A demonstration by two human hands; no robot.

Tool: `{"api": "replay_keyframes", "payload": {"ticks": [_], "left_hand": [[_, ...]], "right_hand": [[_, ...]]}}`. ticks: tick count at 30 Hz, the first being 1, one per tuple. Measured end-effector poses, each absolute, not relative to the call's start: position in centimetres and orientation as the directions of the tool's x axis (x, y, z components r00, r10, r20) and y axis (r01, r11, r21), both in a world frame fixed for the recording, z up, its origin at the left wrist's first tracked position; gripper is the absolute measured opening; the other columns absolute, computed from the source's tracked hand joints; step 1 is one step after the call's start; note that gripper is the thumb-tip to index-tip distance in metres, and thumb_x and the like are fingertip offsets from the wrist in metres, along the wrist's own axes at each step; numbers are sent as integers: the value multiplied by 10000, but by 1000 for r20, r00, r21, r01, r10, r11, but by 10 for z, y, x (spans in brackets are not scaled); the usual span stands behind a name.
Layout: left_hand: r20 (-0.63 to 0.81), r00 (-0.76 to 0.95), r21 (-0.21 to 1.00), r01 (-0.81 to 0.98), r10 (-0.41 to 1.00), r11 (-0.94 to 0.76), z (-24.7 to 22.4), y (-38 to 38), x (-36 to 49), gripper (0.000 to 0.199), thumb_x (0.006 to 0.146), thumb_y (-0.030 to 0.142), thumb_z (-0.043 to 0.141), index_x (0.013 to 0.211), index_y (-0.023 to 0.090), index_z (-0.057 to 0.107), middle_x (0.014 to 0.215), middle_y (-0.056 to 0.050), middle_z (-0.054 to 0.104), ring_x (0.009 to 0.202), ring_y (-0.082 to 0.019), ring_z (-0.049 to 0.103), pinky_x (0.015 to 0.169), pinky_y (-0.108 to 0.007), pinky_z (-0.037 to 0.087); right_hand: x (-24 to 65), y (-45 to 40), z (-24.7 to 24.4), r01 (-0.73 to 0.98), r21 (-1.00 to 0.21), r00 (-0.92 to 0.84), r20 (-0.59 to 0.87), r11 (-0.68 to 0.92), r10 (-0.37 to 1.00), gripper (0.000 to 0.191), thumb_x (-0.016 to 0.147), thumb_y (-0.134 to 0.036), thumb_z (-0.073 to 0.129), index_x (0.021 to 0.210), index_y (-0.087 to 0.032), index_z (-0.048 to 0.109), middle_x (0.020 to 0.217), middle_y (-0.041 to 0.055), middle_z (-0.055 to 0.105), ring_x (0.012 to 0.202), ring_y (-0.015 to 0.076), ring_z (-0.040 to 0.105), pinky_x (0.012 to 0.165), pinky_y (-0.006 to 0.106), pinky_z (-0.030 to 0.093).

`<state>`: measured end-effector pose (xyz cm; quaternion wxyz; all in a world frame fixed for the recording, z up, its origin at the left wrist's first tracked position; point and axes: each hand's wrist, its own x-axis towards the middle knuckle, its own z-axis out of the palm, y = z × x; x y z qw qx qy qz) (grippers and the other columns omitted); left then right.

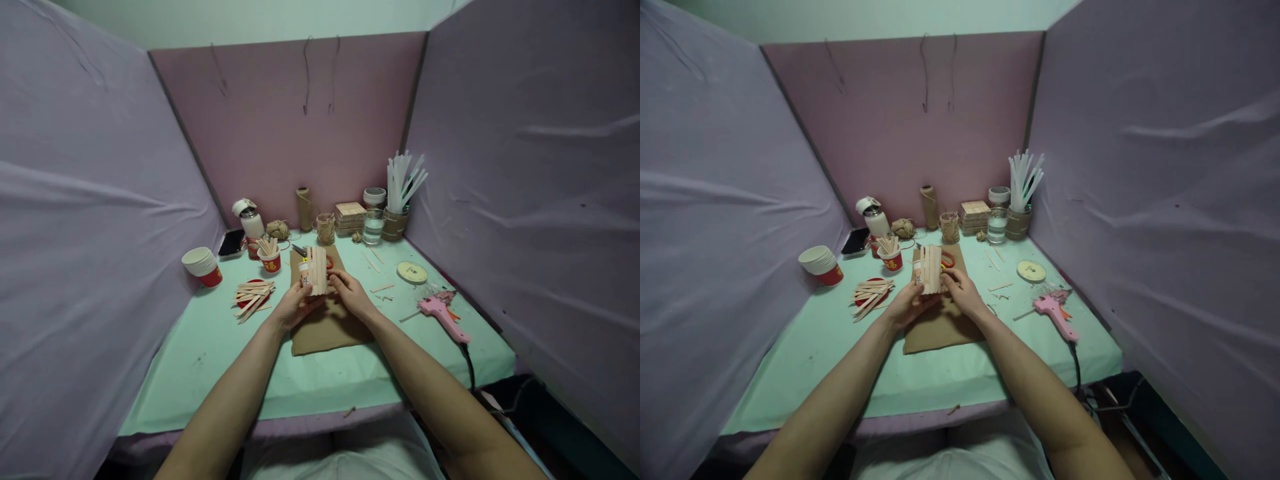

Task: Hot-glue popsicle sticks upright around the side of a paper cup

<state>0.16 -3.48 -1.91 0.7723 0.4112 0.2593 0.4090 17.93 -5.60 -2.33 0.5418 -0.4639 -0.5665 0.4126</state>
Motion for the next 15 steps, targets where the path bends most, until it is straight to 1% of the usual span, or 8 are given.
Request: {"api": "replay_keyframes", "payload": {"ticks": [3, 5, 7, 9, 11, 13, 15], "left_hand": [[-65, 569, 810, -450, 820, 376, -15, -35, -2, 507, 773, 414, 710, 1189, 149, 593, 1211, -132, 666, 1102, -244, 641, 1059, -405, 433], [-77, 594, 783, -461, 801, 417, -11, -36, -7, 520, 802, 456, 645, 1200, 124, 593, 1197, -147, 672, 1104, -252, 639, 1060, -403, 420], [-86, 610, 758, -474, 788, 449, -7, -36, -12, 562, 805, 495, 595, 1220, 116, 585, 1170, -148, 681, 1052, -248, 655, 1029, -400, 432], [-89, 632, 730, -485, 770, 482, -6, -36, -17, 612, 791, 520, 570, 1249, 115, 572, 1131, -141, 691, 954, -229, 672, 970, -384, 460], [-94, 658, 703, -487, 747, 517, -7, -37, -18, 634, 778, 529, 561, 1260, 118, 567, 1104, -135, 693, 877, -209, 668, 914, -362, 478], [-108, 687, 685, -473, 718, 555, -10, -38, -18, 614, 778, 531, 557, 1238, 125, 579, 1101, -137, 689, 844, -202, 658, 876, -350, 485], [-120, 727, 666, -446, 676, 598, -13, -38, -17, 576, 790, 525, 557, 1206, 128, 591, 1105, -141, 687, 836, -203, 655, 855, -348, 486]], "right_hand": [[179, -57, -20, 94, -976, 13, 197, 195, 980, 443, 861, -577, 524, 1133, -240, 617, 1045, 51, 677, 841, 194, 650, 629, 304, 558], [179, -58, -18, 87, -979, -2, 184, 183, 983, 453, 855, -588, 524, 1142, -248, 610, 1012, 39, 669, 729, 162, 625, 578, 289, 542], [179, -60, -16, 88, -978, -13, 188, 189, 982, 455, 852, -587, 529, 1146, -250, 610, 1001, 33, 659, 690, 146, 602, 568, 286, 538], [178, -61, -15, 91, -975, -30, 200, 202, 979, 458, 849, -587, 530, 1143, -247, 616, 1007, 37, 655, 715, 155, 603, 579, 297, 545], [177, -63, -14, 62, -971, -81, 225, 230, 971, 459, 846, -585, 540, 1144, -245, 619, 1027, 46, 657, 801, 185, 625, 629, 321, 562], [175, -64, -13, -21, -964, -132, 267, 266, 955, 472, 837, -573, 573, 1178, -247, 596, 1068, 57, 656, 930, 217, 633, 728, 347, 570], [174, -65, -13, -133, -950, -143, 301, 283, 943, 516, 823, -553, 615, 1242, -261, 545, 1122, 61, 645, 1026, 228, 619, 813, 361, 558]]}}
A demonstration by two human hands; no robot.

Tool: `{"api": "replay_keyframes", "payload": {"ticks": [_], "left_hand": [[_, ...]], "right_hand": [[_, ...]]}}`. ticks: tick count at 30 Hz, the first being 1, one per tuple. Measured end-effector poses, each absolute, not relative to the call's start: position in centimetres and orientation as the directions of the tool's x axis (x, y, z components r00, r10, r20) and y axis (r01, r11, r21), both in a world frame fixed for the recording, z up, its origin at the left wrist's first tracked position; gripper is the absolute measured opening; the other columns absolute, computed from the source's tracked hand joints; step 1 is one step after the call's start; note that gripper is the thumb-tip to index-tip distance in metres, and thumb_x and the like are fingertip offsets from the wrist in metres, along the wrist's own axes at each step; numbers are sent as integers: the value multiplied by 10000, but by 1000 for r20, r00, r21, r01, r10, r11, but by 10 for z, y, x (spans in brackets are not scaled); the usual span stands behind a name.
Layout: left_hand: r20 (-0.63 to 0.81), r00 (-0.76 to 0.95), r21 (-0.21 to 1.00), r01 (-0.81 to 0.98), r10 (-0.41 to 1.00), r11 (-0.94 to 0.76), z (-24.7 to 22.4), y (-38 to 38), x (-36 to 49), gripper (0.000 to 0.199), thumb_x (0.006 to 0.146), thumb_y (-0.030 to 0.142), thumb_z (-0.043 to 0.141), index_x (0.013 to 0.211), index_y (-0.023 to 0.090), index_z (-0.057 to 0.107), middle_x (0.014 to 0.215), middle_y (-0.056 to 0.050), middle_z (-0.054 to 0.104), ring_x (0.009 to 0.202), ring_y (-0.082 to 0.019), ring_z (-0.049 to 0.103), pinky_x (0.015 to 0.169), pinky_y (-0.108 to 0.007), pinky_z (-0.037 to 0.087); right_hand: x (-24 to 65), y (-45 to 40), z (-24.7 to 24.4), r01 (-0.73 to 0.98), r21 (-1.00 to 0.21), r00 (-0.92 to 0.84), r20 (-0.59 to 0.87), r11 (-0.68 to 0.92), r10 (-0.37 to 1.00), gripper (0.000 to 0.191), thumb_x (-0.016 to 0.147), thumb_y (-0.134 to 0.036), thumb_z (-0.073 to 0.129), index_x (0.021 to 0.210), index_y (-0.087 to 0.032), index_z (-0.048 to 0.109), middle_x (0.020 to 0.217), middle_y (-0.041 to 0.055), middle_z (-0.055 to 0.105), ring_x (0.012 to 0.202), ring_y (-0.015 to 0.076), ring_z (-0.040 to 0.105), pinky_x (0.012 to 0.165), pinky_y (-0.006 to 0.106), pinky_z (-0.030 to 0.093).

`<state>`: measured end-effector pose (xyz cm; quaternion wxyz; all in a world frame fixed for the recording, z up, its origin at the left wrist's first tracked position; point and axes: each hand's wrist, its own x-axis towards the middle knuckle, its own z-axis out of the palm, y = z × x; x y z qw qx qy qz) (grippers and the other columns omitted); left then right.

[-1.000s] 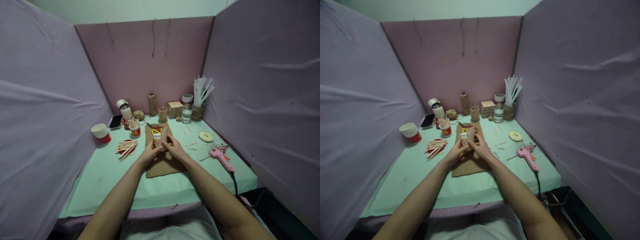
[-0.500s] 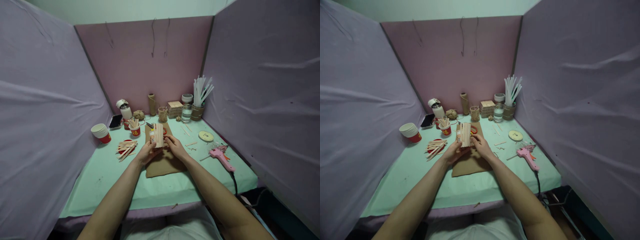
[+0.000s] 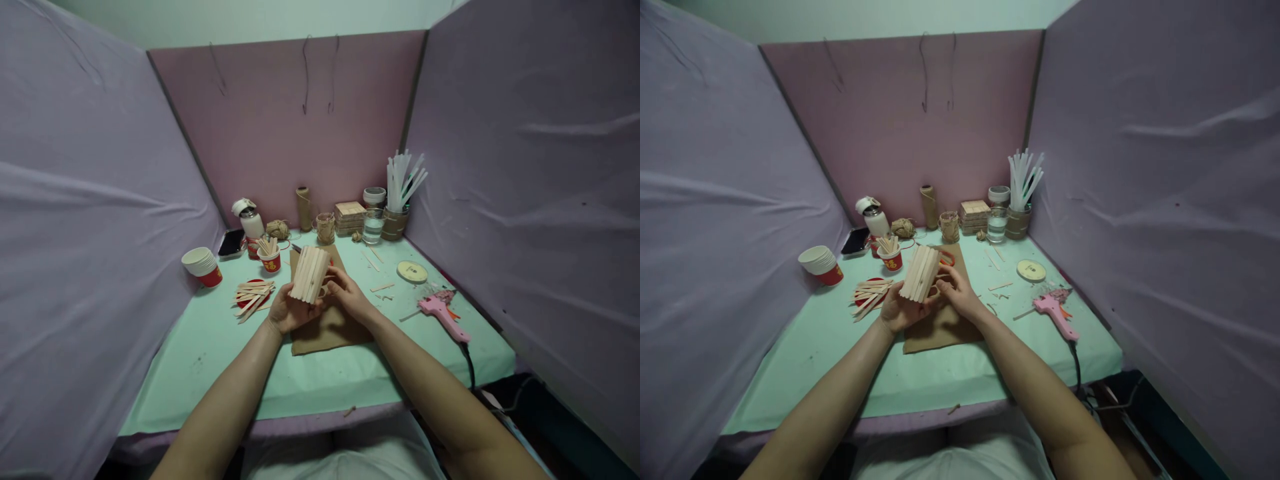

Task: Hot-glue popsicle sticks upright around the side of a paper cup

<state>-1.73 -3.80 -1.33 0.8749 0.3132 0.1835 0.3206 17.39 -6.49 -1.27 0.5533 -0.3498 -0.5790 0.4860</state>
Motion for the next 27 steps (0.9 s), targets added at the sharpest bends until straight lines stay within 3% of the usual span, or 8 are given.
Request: {"api": "replay_keyframes", "payload": {"ticks": [3, 7, 12, 16, 20, 23, 27], "left_hand": [[-124, 802, 631, -390, 584, 671, -17, -38, -16, 513, 830, 480, 554, 1188, 115, 592, 1083, -135, 700, 855, -209, 672, 853, -344, 488], [-149, 836, 633, -330, 528, 700, -17, -36, -11, 447, 901, 413, 507, 1198, 90, 592, 1083, -148, 706, 967, -239, 680, 895, -345, 485], [-171, 723, 704, -386, 669, 596, -19, -33, -2, 421, 911, 414, 536, 1205, 117, 592, 1133, -139, 692, 1093, -250, 639, 985, -372, 459], [-133, 637, 824, -354, 759, 442, -27, -34, 2, 516, 806, 450, 690, 1217, 155, 585, 1187, -134, 663, 1108, -250, 618, 976, -383, 475], [-87, 572, 901, -304, 815, 310, -30, -36, 6, 576, 680, 368, 822, 1171, 166, 599, 1183, -122, 650, 1033, -213, 628, 924, -343, 500], [-69, 543, 924, -282, 837, 260, -29, -37, 8, 561, 668, 354, 829, 1144, 163, 601, 1132, -109, 658, 989, -196, 633, 887, -327, 509], [-7, 498, 960, -239, 867, 145, -29, -37, 9, 582, 687, 348, 810, 1190, 181, 569, 1163, -97, 641, 1036, -208, 617, 922, -344, 490]], "right_hand": [[174, -64, -12, -222, -928, -92, 326, 300, 941, 504, 817, -527, 641, 1246, -286, 534, 1190, 54, 614, 1085, 228, 592, 862, 368, 539], [178, -62, -10, -153, -923, 1, 357, 353, 934, 330, 814, -533, 640, 954, -235, 655, 1098, 37, 619, 1048, 220, 576, 889, 355, 507], [181, -61, -11, -108, -955, 45, 272, 276, 961, 342, 772, -559, 656, 824, -222, 629, 862, 7, 622, 811, 187, 589, 720, 316, 514], [180, -60, -12, 44, -956, 74, 292, 289, 954, 366, 795, -564, 613, 754, -201, 613, 751, -1, 598, 772, 179, 572, 719, 304, 493], [180, -59, -14, 140, -937, 80, 332, 320, 940, 377, 810, -572, 580, 757, -200, 609, 734, 3, 584, 781, 185, 566, 720, 301, 484], [181, -58, -15, 183, -923, 74, 356, 339, 931, 348, 832, -546, 561, 758, -208, 597, 753, 8, 580, 804, 190, 568, 727, 303, 482], [183, -57, -14, 235, -879, 76, 443, 416, 893, 238, 843, -450, 579, 810, -216, 598, 954, 47, 593, 943, 206, 569, 789, 324, 490]]}}
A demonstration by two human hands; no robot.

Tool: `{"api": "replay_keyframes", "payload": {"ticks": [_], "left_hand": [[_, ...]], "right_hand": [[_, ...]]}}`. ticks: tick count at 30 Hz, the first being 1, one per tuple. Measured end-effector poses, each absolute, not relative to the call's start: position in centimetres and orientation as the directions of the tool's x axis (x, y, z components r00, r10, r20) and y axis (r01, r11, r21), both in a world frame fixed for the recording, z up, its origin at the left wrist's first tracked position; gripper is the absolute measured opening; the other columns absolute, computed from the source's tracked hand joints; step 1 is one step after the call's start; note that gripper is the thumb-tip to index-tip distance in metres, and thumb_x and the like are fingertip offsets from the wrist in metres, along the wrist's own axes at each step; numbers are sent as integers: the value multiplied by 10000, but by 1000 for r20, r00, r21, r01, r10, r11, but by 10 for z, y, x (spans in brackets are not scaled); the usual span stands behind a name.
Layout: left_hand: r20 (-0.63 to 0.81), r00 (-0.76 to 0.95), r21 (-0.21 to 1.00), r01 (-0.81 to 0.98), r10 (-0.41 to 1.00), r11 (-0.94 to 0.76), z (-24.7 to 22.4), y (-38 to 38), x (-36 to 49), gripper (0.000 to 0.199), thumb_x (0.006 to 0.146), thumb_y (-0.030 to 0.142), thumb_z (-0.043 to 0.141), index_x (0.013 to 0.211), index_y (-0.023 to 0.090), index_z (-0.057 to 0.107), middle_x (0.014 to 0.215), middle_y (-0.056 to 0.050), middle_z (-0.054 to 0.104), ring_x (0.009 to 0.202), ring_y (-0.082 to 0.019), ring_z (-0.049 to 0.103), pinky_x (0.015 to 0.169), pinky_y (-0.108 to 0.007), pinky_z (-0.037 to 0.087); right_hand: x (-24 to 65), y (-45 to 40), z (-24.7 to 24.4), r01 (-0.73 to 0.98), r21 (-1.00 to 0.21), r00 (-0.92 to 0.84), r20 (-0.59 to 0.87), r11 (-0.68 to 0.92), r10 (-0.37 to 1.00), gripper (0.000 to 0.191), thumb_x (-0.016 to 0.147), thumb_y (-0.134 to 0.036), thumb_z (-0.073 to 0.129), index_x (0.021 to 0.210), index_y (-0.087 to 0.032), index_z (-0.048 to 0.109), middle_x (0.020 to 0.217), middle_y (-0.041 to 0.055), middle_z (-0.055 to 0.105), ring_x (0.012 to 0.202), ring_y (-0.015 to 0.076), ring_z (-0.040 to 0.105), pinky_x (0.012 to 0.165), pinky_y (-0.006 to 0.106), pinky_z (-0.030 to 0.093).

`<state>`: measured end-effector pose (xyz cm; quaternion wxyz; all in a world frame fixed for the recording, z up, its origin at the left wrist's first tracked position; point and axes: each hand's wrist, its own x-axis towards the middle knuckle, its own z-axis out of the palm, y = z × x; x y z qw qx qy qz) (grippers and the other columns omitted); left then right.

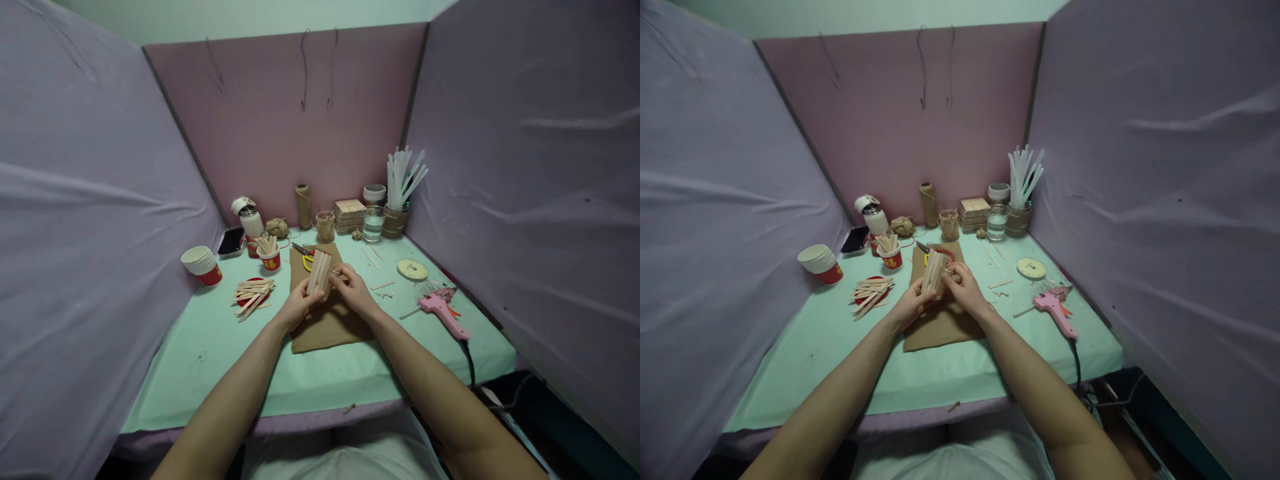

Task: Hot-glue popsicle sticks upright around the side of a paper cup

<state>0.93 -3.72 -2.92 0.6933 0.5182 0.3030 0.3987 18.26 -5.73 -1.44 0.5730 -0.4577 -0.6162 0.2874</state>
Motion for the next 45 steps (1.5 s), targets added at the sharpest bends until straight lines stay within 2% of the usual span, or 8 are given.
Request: {"api": "replay_keyframes", "payload": {"ticks": [4, 7, 11, 18, 22, 27, 40, 45], "left_hand": [[97, 426, 990, -138, 900, -42, -30, -34, 8, 658, 673, 319, 813, 1250, 197, 520, 1278, -102, 593, 1201, -253, 545, 1052, -402, 410], [177, 394, 982, -128, 902, -137, -31, -33, 8, 735, 656, 293, 818, 1297, 207, 468, 1374, -119, 524, 1276, -280, 497, 1085, -437, 390], [219, 384, 976, -82, 897, -203, -33, -34, 11, 839, 643, 284, 823, 1365, 214, 402, 1399, -140, 495, 1247, -301, 525, 1060, -474, 420], [242, 353, 964, 21, 904, -266, -28, -39, 14, 738, 661, 317, 811, 1282, 160, 447, 1279, -140, 582, 1194, -297, 555, 1027, -448, 445], [277, 341, 952, 32, 898, -305, -23, -40, 13, 663, 680, 276, 785, 1248, 174, 459, 1277, -126, 588, 1189, -282, 557, 1033, -429, 438], [282, 351, 956, -23, 893, -292, -32, -36, 11, 723, 656, 267, 791, 1291, 188, 454, 1286, -119, 584, 1195, -288, 551, 1040, -442, 429], [197, 427, 976, 2, 883, -219, -25, -40, 7, 506, 638, 256, 785, 1101, 143, 616, 1127, -123, 671, 1103, -310, 593, 1039, -493, 420], [155, 481, 988, -97, 863, -123, -24, -40, 5, 566, 636, 258, 802, 1156, 141, 611, 1179, -124, 669, 1134, -317, 589, 1037, -461, 426]], "right_hand": [[182, -58, -15, 261, -831, 53, 520, 491, 852, 119, 859, -340, 573, 868, -226, 607, 1129, 81, 554, 1085, 219, 544, 895, 367, 478], [181, -59, -17, 316, -781, 33, 576, 538, 817, 64, 871, -275, 556, 860, -234, 604, 1130, 81, 556, 1132, 226, 522, 999, 420, 419], [179, -60, -21, 411, -712, 3, 626, 570, 780, 35, 859, -238, 575, 833, -234, 598, 1114, 85, 567, 1120, 245, 513, 1014, 468, 391], [175, -62, -24, 440, -649, -35, 678, 621, 734, 34, 855, -241, 601, 823, -231, 606, 1127, 85, 550, 1109, 248, 510, 1004, 473, 407], [175, -65, -18, 402, -671, -26, 672, 623, 740, 82, 839, -287, 628, 901, -234, 614, 1134, 92, 522, 1105, 249, 524, 954, 442, 454], [178, -68, -12, 370, -710, 68, 664, 600, 744, 157, 861, -337, 595, 982, -237, 599, 1122, 100, 501, 1068, 246, 523, 783, 382, 523], [181, -67, -11, 339, -743, 130, 645, 577, 753, 135, 885, -336, 574, 950, -218, 578, 1082, 89, 506, 1014, 222, 535, 761, 349, 519], [181, -66, -11, 366, -747, 130, 632, 556, 764, 156, 885, -357, 563, 957, -219, 575, 1080, 86, 522, 967, 209, 556, 769, 354, 511]]}}
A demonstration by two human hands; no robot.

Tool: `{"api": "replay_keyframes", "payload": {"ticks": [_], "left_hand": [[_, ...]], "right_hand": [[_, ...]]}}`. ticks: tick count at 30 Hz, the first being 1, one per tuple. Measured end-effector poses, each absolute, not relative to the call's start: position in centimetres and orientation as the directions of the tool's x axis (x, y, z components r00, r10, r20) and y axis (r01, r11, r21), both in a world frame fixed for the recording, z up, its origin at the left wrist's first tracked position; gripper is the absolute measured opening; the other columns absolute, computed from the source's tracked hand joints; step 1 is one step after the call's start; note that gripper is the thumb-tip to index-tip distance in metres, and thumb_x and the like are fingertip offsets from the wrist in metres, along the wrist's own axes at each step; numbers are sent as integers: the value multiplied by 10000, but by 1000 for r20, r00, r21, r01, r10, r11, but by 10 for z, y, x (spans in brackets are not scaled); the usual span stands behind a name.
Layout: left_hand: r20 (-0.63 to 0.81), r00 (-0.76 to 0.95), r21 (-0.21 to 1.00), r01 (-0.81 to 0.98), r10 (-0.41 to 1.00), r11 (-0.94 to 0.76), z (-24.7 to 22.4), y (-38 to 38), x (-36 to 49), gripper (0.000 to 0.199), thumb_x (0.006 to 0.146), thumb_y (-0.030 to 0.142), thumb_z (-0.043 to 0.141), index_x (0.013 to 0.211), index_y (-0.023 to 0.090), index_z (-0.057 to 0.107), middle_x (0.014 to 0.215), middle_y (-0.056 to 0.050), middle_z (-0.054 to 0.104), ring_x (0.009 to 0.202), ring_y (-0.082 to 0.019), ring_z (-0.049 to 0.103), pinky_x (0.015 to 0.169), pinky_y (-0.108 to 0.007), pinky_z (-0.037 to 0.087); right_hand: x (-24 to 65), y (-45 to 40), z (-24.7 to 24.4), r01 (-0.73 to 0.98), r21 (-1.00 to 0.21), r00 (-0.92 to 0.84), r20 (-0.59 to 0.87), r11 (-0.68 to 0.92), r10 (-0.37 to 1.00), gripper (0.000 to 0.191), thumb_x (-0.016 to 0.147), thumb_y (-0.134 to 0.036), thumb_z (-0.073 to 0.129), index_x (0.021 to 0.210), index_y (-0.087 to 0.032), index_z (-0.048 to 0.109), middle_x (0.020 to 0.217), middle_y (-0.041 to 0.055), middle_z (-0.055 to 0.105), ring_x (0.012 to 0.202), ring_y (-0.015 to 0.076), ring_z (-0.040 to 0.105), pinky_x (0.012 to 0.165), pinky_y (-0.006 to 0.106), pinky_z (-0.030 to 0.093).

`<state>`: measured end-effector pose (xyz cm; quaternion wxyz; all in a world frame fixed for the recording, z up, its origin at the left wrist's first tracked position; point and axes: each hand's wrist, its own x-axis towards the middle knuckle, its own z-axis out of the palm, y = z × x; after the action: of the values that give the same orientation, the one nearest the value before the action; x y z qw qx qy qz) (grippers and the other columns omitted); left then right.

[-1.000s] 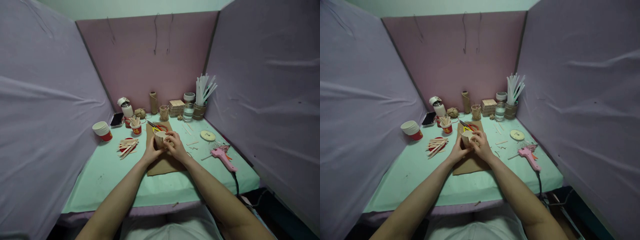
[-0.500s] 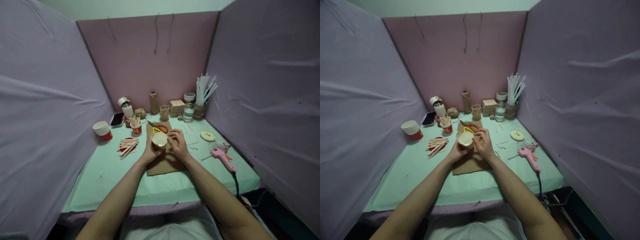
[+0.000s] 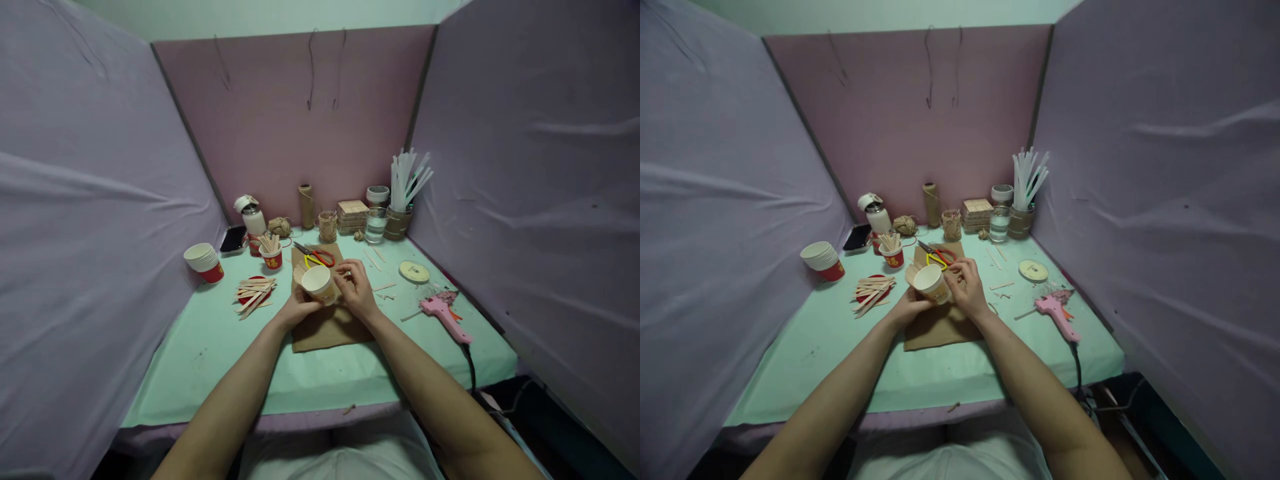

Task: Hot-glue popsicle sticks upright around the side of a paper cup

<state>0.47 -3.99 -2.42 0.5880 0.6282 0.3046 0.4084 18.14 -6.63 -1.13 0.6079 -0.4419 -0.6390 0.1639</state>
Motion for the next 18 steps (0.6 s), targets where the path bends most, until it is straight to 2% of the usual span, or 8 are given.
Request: {"api": "replay_keyframes", "payload": {"ticks": [5, 9, 11, 13, 15, 18], "left_hand": [[189, 304, 982, -59, 934, -180, -26, -38, 10, 681, 610, 290, 842, 1214, 164, 553, 1243, -127, 632, 1151, -298, 583, 1014, -443, 444], [207, 265, 976, 10, 942, -217, -28, -36, 14, 593, 596, 299, 845, 1119, 156, 605, 1123, -117, 675, 1104, -314, 604, 991, -464, 458], [230, 240, 968, 46, 943, -248, -31, -35, 15, 597, 575, 279, 848, 1109, 158, 609, 1139, -122, 656, 1163, -339, 561, 1026, -488, 425], [266, 191, 948, 125, 945, -293, -32, -36, 16, 651, 562, 250, 843, 1151, 159, 583, 1214, -140, 602, 1225, -354, 504, 1069, -500, 375], [285, 224, 928, 179, 932, -327, -33, -39, 17, 728, 585, 215, 813, 1245, 153, 513, 1275, -157, 553, 1240, -343, 490, 1083, -489, 358], [273, 362, 922, 165, 891, -350, -32, -43, 17, 801, 653, 180, 747, 1362, 158, 377, 1333, -161, 517, 1251, -309, 496, 1089, -461, 359]], "right_hand": [[180, -64, -16, 300, -795, 53, 566, 527, 823, 238, 867, -397, 582, 1022, -217, 565, 1058, 77, 564, 957, 209, 579, 778, 354, 514], [174, -64, -21, 169, -884, -123, 419, 435, 899, 498, 811, -400, 665, 1241, -233, 481, 1197, 93, 588, 1092, 237, 588, 844, 379, 534], [170, -63, -24, 125, -902, -177, 388, 412, 904, 641, 764, -377, 723, 1318, -235, 431, 1277, 112, 570, 1163, 257, 571, 901, 411, 526], [167, -61, -29, 97, -919, -184, 360, 382, 914, 708, 732, -344, 755, 1341, -231, 411, 1318, 123, 556, 1193, 264, 566, 957, 439, 503], [166, -58, -33, 70, -941, -159, 318, 332, 935, 686, 727, -311, 754, 1322, -226, 425, 1309, 118, 568, 1186, 255, 578, 991, 450, 484], [168, -55, -37, 76, -955, -80, 281, 287, 956, 638, 700, -265, 765, 1266, -221, 473, 1256, 93, 607, 1166, 241, 592, 1028, 453, 457]]}}
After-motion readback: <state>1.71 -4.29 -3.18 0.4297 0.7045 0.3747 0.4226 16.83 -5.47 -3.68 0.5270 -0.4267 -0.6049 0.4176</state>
